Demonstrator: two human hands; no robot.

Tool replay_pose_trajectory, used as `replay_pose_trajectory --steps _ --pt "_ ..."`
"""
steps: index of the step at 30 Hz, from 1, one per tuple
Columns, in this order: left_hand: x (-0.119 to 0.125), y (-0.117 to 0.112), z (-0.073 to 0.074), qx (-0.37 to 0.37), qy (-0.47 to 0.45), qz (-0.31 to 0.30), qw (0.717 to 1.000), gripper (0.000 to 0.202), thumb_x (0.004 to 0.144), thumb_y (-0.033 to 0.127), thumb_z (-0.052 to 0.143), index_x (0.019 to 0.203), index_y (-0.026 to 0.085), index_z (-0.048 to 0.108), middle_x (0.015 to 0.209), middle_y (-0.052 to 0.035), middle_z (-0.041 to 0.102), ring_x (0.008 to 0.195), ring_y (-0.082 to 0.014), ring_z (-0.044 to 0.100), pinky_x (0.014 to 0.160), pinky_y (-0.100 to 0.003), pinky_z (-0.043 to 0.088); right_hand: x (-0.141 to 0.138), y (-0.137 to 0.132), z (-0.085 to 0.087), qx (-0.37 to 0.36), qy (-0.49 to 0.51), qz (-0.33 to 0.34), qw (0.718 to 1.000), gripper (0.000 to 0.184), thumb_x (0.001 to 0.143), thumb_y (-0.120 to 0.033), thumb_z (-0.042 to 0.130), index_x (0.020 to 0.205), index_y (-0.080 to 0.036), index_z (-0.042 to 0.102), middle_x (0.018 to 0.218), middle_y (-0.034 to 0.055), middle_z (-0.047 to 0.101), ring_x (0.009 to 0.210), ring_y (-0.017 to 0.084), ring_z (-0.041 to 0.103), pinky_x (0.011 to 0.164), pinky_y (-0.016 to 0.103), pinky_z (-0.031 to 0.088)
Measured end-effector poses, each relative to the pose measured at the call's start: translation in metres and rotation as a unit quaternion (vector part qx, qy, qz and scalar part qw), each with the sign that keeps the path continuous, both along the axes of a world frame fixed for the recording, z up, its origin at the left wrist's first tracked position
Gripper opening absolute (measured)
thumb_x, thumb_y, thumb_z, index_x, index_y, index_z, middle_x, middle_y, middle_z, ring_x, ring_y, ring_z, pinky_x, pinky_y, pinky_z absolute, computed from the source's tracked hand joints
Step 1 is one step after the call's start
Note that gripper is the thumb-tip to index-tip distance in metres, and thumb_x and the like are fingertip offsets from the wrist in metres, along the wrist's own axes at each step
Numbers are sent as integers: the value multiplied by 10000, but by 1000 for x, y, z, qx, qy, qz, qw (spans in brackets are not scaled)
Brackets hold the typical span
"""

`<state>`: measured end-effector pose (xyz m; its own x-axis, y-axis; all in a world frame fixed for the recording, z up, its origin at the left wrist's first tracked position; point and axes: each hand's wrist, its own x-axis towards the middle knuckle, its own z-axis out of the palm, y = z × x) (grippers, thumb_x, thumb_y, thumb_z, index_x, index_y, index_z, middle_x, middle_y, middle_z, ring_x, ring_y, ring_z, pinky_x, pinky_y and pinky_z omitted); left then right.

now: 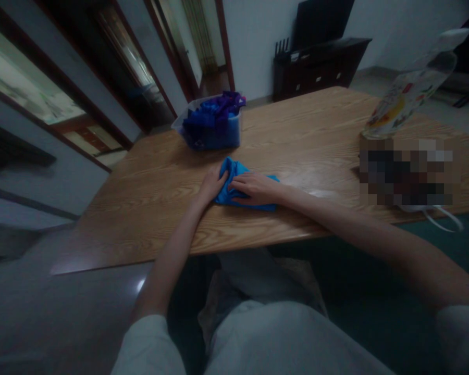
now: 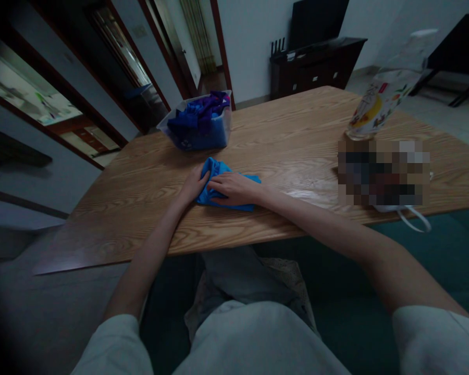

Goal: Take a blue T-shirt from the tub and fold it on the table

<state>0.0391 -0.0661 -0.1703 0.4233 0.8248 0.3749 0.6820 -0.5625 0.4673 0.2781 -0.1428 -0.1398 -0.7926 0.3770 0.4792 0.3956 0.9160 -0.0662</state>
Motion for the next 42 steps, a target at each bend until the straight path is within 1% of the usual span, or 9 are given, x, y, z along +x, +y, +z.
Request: replay_pose_trajectory --steps 3,7,12,16,21,26,31,36,42 --pt "0 0 0 -2 -3 2 1000 512 1152 581 454 1410 209 693 1413 -160 758 1354 -323 696 1219 -525 526 10 15 -3 -28 12 -22 999 255 1120 -377 614 1229 -163 701 1180 163 755 1047 274 674 945 381 464" --pt "0 -2 2 -12 -9 5 1000 525 1143 610 458 1394 214 693 1385 -168 766 1344 -340 702 1219 -554 526 33 41 -3 -63 28 -101 992 259 1126 -310 547 1275 -177 711 1215 161 768 1073 288 692 941 379 463" --pt "1 -8 3 -24 -17 28 999 510 1124 579 515 1464 210 605 1459 -194 718 1398 -362 670 1237 -579 507 70 67 -3 -131 -31 -255 958 336 1129 -372 526 1298 -149 714 1204 182 797 1050 307 715 890 362 464" --pt "1 -10 4 -23 -30 26 999 507 1119 546 534 1515 230 533 1513 -175 684 1426 -344 650 1250 -563 495 76 70 -7 -168 -76 -294 938 377 1166 -389 453 1333 -146 688 1231 191 802 1008 294 732 847 347 467" --pt "-1 -4 0 -21 -1 20 1000 478 1127 574 487 1417 216 617 1440 -184 723 1367 -343 679 1231 -539 510 65 67 -8 -145 -105 -284 942 363 1178 -355 426 1321 -138 680 1226 200 802 1044 298 741 863 351 460" --pt "-1 -2 -2 -2 -2 11 1000 525 1133 606 460 1427 210 637 1469 -188 720 1393 -343 668 1246 -535 497 67 69 -8 -124 -101 -275 948 360 1170 -346 426 1281 -135 696 1187 196 805 1007 299 734 846 360 446" --pt "1 -7 3 -5 0 14 1000 519 1138 604 463 1413 212 664 1427 -180 744 1366 -339 684 1223 -528 520 64 62 -2 -76 -47 -238 967 325 1141 -338 472 1246 -142 709 1138 179 798 976 295 708 870 373 434" --pt "4 -9 9 -17 10 17 1000 488 1145 554 473 1407 198 678 1447 -183 736 1369 -344 682 1228 -540 517 36 36 3 -57 20 -139 989 298 1152 -351 480 1237 -171 702 1143 154 778 982 268 678 864 357 436" --pt "3 -6 7 -9 3 -1 1000 505 1153 543 452 1466 209 666 1448 -163 742 1418 -322 658 1255 -528 495 0 2 -1 -26 -15 -7 1000 255 1170 -313 486 1134 -186 704 1086 119 759 987 250 661 923 379 452"
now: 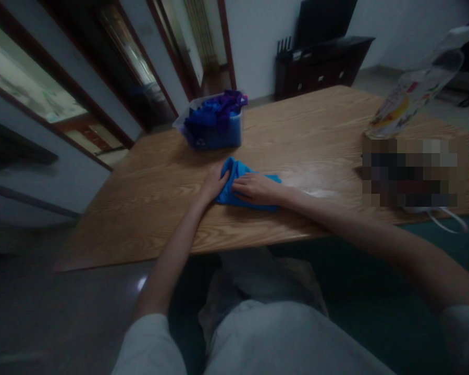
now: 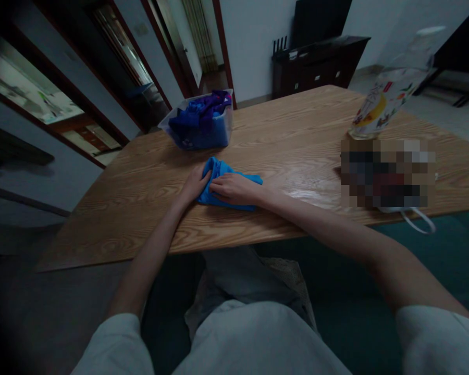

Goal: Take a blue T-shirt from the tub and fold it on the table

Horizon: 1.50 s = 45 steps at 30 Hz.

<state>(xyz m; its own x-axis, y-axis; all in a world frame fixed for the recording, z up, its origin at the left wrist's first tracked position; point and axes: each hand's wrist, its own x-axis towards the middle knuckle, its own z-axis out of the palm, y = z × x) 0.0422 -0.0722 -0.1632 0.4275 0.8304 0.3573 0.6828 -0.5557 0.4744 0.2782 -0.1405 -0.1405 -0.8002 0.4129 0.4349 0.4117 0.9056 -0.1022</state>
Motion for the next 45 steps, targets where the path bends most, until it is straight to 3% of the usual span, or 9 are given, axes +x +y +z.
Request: replay_pose_trajectory --steps 4,10,13,17,20,25,39,45 --pt "0 0 0 1 -3 -4 1000 500 1156 539 443 1467 221 671 1448 -157 745 1422 -323 657 1258 -534 492 -1 -1 0 8 6 6 1000 264 1170 -315 478 1123 -189 706 1057 115 758 956 246 659 905 380 455" --pt "-1 -1 -1 -2 2 8 1000 497 1150 565 456 1410 213 693 1394 -160 763 1355 -329 691 1226 -536 518 15 20 -2 -21 1 -48 999 293 1168 -340 458 1172 -171 698 1080 146 768 922 256 669 840 363 432" --pt "0 -2 -2 1 -1 11 1000 496 1148 569 466 1416 214 686 1430 -163 749 1381 -332 678 1236 -535 510 29 33 0 -48 -2 -134 990 318 1167 -355 451 1245 -169 696 1086 151 785 920 266 688 830 361 422" --pt "0 -1 -2 1 2 14 1000 479 1142 554 487 1400 207 691 1417 -175 754 1357 -344 694 1222 -537 524 52 51 1 -81 -54 -278 956 380 1164 -350 421 1296 -127 698 1145 201 809 965 306 722 826 379 443" --pt "0 -1 -2 -1 5 16 1000 474 1137 545 498 1414 205 680 1431 -182 746 1368 -346 692 1230 -540 519 63 60 -3 -125 -90 -329 932 370 1160 -380 459 1274 -135 711 1187 212 815 987 313 742 833 375 471" --pt "0 -1 -2 3 -2 17 1000 470 1133 554 495 1398 214 683 1411 -181 757 1359 -353 695 1227 -576 519 64 64 -9 -123 -95 -319 935 400 1178 -379 411 1332 -130 683 1214 218 815 1023 325 759 855 387 494" --pt "-2 2 -7 5 4 14 1000 466 1126 528 524 1440 209 655 1459 -184 728 1386 -346 681 1230 -527 511 62 62 -6 -123 -110 -306 937 396 1172 -340 397 1346 -121 678 1238 224 811 1028 341 768 846 400 492" --pt "4 -8 5 29 13 26 999 396 1066 357 630 1441 231 657 1418 -148 740 1341 -358 673 1187 -534 529 63 61 -6 -131 -97 -299 940 388 1172 -347 412 1332 -125 687 1248 222 808 1032 329 758 854 388 491"
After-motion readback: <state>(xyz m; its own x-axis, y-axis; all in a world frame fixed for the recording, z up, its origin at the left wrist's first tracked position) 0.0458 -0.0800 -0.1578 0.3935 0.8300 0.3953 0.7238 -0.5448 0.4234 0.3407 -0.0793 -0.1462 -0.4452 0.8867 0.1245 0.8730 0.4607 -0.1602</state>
